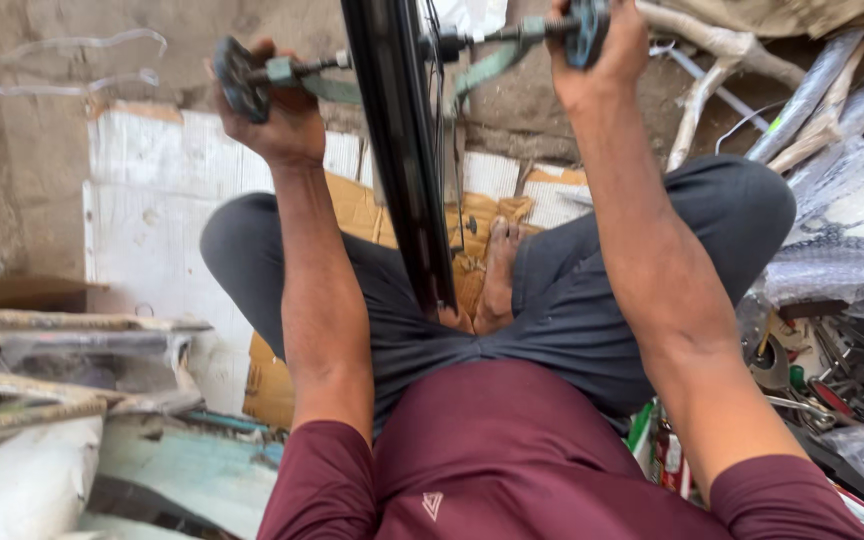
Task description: The person sits on the floor and inserts spokes into the holes of a bicycle wheel rim, threading nuts onto the spokes by hand.
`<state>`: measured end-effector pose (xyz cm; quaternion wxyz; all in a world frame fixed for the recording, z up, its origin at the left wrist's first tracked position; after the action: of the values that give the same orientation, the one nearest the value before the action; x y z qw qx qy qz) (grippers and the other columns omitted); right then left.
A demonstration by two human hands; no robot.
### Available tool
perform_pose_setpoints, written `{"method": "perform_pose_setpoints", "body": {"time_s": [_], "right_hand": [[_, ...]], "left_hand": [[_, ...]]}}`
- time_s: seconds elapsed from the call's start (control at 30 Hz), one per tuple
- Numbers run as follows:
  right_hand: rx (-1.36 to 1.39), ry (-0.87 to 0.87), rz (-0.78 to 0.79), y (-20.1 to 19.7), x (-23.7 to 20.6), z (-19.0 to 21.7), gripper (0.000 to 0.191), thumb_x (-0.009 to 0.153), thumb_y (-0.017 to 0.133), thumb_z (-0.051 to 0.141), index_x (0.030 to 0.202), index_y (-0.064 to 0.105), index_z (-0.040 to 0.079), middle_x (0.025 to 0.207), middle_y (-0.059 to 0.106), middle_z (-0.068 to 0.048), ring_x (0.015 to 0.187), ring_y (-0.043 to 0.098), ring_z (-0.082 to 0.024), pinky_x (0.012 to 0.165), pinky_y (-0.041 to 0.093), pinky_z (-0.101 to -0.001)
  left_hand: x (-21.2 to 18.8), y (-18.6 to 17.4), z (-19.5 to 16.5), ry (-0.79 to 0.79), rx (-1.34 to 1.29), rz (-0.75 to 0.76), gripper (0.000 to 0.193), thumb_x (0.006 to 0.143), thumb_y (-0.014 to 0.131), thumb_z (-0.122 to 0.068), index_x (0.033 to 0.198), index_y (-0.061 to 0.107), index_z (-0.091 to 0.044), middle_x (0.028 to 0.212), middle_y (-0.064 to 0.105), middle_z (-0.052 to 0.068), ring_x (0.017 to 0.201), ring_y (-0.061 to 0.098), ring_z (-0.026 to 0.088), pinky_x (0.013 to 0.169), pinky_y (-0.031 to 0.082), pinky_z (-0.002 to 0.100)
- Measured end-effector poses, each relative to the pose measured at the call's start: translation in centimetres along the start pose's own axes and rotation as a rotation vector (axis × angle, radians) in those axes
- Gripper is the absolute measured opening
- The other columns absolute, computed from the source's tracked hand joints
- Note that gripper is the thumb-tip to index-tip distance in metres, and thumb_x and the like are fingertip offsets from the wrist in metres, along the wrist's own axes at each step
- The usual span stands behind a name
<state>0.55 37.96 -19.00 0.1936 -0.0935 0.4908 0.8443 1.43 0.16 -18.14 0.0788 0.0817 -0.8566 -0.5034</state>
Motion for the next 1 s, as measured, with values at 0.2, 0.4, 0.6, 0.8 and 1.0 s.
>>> {"method": "perform_pose_setpoints", "body": {"time_s": [0.2, 0.4, 0.6, 0.8, 1.0], "right_hand": [[-0.038, -0.032, 0.025, -2.1, -1.3, 4.5, 0.025, 0.107, 0.057, 0.024, 0.106, 0.058, -0.001, 0.09, 0.066, -0.017, 0.077, 0.067, -0.032, 0.072, 0.059, -0.0416], [-0.183, -0.093, -0.055, -4.9, -3.3, 7.8, 0.015, 0.103, 0.054, 0.024, 0.105, 0.058, 0.01, 0.087, 0.068, -0.01, 0.073, 0.071, -0.026, 0.064, 0.058, -0.0407], [-0.643, -0.589, -0.162, -6.1, -5.4, 12.1, 0.007, 0.108, 0.062, 0.011, 0.106, 0.066, 0.006, 0.086, 0.067, -0.008, 0.069, 0.062, -0.018, 0.061, 0.052, -0.0365], [-0.572, -0.642, 0.019, -5.4, -9.0, 14.3, 0.013, 0.121, 0.064, 0.009, 0.112, 0.064, 0.0, 0.086, 0.056, -0.006, 0.064, 0.052, -0.016, 0.055, 0.045, -0.0299], [-0.456, -0.627, -0.022, -5.2, -14.1, 13.6, 0.037, 0.113, 0.057, 0.013, 0.147, 0.057, -0.001, 0.11, 0.074, -0.017, 0.084, 0.071, -0.023, 0.066, 0.061, -0.0376]], "left_hand": [[0.1, 1.8, 3.9, -0.08, -0.013, 0.062, 0.055, 0.1, 0.048, -0.053, 0.122, 0.065, -0.006, 0.108, 0.074, 0.012, 0.094, 0.073, 0.024, 0.082, 0.062, 0.041], [0.4, 4.5, 6.5, -0.138, 0.05, 0.187, 0.055, 0.107, 0.049, -0.049, 0.123, 0.067, 0.0, 0.112, 0.073, 0.016, 0.098, 0.07, 0.024, 0.089, 0.061, 0.041], [1.1, 4.8, 0.3, 0.22, 0.841, 0.129, 0.032, 0.104, 0.06, -0.022, 0.125, 0.066, 0.003, 0.116, 0.07, 0.018, 0.106, 0.07, 0.025, 0.088, 0.061, 0.041], [-4.4, -3.3, -0.3, 0.059, 1.191, -0.291, 0.018, 0.105, 0.058, -0.013, 0.114, 0.064, 0.001, 0.087, 0.061, 0.01, 0.079, 0.056, 0.021, 0.069, 0.047, 0.036], [-7.2, -6.1, 12.9, -0.614, 1.746, 0.298, 0.032, 0.085, 0.084, -0.018, 0.109, 0.075, 0.002, 0.095, 0.077, 0.02, 0.083, 0.072, 0.024, 0.077, 0.058, 0.037]]}}
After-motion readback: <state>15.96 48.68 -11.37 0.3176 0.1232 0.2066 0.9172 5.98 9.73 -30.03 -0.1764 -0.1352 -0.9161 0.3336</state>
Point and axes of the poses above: each hand's wrist, its own x-axis towards the middle knuckle, its own y-axis out of the palm, z = x × y, the point moved 9 cm from there along x, towards the middle knuckle
